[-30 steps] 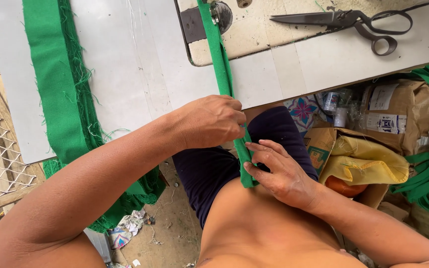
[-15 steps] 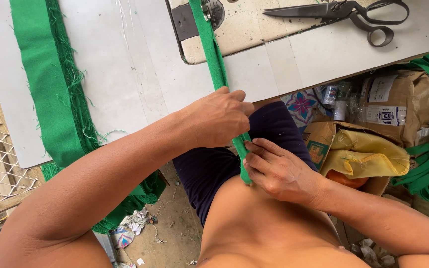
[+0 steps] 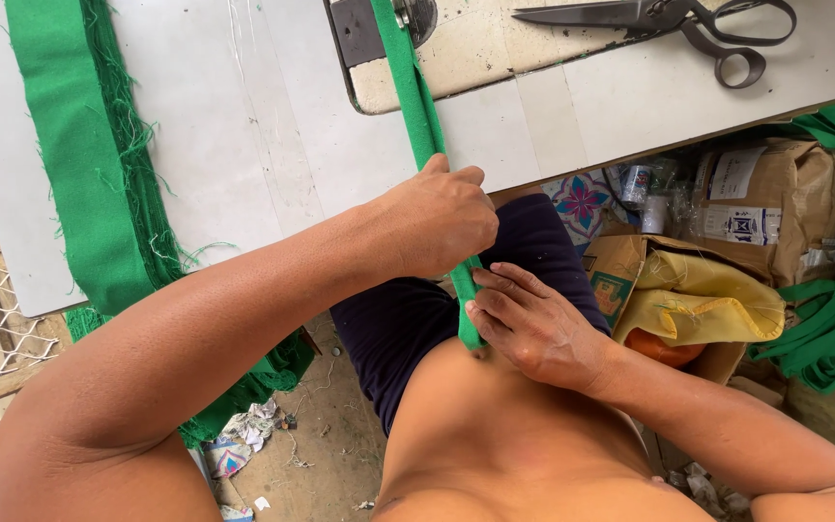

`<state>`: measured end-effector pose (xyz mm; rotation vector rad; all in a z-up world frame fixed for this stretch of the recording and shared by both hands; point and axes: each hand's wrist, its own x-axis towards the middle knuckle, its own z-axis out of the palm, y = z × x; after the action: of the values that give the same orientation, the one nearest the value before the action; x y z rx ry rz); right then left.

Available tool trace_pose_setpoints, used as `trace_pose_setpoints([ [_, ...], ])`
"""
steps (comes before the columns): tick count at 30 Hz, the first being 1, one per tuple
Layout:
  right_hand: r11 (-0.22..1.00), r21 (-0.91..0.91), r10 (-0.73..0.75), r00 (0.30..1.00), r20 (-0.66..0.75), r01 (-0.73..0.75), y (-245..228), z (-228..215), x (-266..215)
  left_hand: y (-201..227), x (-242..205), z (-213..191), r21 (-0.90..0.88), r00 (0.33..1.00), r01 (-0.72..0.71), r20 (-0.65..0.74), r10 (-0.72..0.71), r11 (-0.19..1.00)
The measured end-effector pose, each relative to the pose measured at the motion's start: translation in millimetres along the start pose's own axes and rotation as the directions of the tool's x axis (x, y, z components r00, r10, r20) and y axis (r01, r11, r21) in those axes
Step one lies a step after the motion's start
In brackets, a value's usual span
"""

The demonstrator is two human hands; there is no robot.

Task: Folding and preparing green fabric strips at a sewing workstation.

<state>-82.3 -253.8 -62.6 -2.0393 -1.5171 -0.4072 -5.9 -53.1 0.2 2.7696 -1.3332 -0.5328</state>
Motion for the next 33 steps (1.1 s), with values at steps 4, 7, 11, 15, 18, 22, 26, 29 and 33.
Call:
trace_pose_setpoints([
  [4,1.000,0.007,0.000,1.000,-0.008,0.000,0.1,1.0,-0.6,0.5,-0.6,1.8,-0.037,1.000,-0.008,-0.009,0.008,0.999],
  [7,1.000,0.005,0.000,1.000,-0.013,0.000,0.9,0.2,-1.5,1.9,1.5,2.9,-0.047,0.999,0.032,-0.027,-0.033,0.998],
  [11,1.000,0.010,0.020,0.999,-0.028,-0.019,-0.9,1.3,-3.8,5.5,0.9,1.8,-0.075,0.997,0.068,-0.033,-0.070,0.995],
  [15,1.000,-0.008,0.006,0.998,-0.057,-0.006,0.2,5.0,-10.0,5.8,1.9,5.0,-0.082,0.996,0.073,-0.039,-0.076,0.994],
  [18,0.998,0.003,-0.057,0.996,-0.062,0.058,5.4,-1.9,-0.3,6.7,-0.7,-1.3,-0.061,0.998,0.064,-0.025,-0.066,0.996],
  [22,0.996,0.028,-0.088,0.994,-0.069,0.091,10.3,-4.0,1.9,2.4,-1.2,3.0,-0.039,0.998,0.045,-0.046,-0.046,0.998],
  [26,0.991,0.131,0.009,1.000,-0.001,-0.009,11.9,-16.4,21.1,-27.8,-10.6,-7.0,0.036,0.947,0.063,-0.317,-0.048,0.997],
  [29,0.984,0.169,0.048,0.999,0.017,-0.050,18.8,-19.7,28.9,-67.0,-18.7,-7.6,0.164,0.908,0.120,-0.417,-0.042,0.979],
  [33,0.933,0.361,-0.022,0.997,0.067,-0.004,37.7,-11.1,26.8,-84.5,-22.7,-1.7,0.286,0.901,0.082,-0.430,0.052,0.955],
])
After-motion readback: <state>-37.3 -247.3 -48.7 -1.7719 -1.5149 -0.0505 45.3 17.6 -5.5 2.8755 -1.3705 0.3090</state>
